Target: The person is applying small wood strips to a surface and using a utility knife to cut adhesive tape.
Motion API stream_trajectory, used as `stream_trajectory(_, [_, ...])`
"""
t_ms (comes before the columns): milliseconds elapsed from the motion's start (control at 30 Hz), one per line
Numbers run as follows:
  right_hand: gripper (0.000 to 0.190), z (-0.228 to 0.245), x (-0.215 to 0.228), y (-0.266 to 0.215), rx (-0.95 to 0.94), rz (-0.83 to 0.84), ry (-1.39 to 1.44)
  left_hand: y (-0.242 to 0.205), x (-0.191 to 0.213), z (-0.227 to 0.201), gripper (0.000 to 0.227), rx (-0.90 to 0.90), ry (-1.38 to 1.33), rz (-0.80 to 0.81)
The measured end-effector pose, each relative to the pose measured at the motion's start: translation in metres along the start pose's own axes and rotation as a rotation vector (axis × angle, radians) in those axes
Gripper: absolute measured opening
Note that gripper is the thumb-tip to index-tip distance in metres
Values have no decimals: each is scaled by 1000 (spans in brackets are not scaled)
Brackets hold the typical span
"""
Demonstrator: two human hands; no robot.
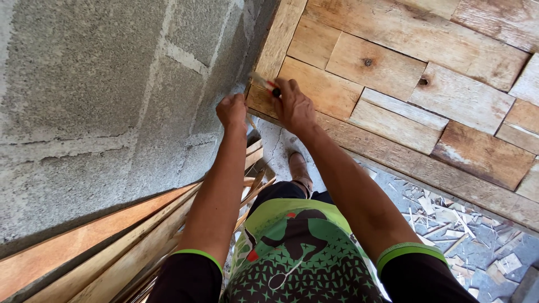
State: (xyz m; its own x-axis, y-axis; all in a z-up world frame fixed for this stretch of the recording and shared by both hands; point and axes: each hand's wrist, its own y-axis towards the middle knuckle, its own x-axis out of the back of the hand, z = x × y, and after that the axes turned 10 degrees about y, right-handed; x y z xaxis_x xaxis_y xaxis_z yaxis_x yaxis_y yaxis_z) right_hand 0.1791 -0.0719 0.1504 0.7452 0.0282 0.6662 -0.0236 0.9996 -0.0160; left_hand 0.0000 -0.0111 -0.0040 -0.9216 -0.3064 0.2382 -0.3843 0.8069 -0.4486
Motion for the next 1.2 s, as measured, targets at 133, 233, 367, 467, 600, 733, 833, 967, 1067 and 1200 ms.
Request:
stream_trajectory(133, [53, -5, -18, 20, -40, -151, 175, -17, 11, -10, 40, 145, 0, -108])
stream_trajectory(233, [45, -11, -39, 40, -174, -103, 70, -17, 12, 17, 37, -48, 168, -229])
stream_trajectory(367, [39, 0, -55, 63, -283, -107, 9, -35, 24, 32, 33, -71, 179, -236])
stream_trajectory(467, [45, 13, -55, 66, -356, -88, -28, -69, 37, 12, 26, 68, 99, -183])
stream_trajectory(600, [54, 22, -57, 65, -430, -23, -91, -92, 46, 3, 18, 162, 33, -171])
stream_trajectory(733, [63, 29, -50, 57, -449, -11, -108, -68, 43, 64, 12, 44, -132, -149])
stream_trajectory(833, [70, 14, -48, 39, -268, -81, -70, -80, 46, 57, 9, 25, -204, -100])
stream_trajectory(967, [31, -13, -18, 8, -75, -183, 185, -113, 39, 20, 9, -146, -298, 176])
stream_trajectory(1067, [20, -11, 22, -33, -15, -107, 352, -160, 30, -16, 11, -176, -236, 398])
stream_trajectory(1200, [23, -11, 75, -84, -50, 49, 548, -201, -6, -4, 16, -323, -232, 645])
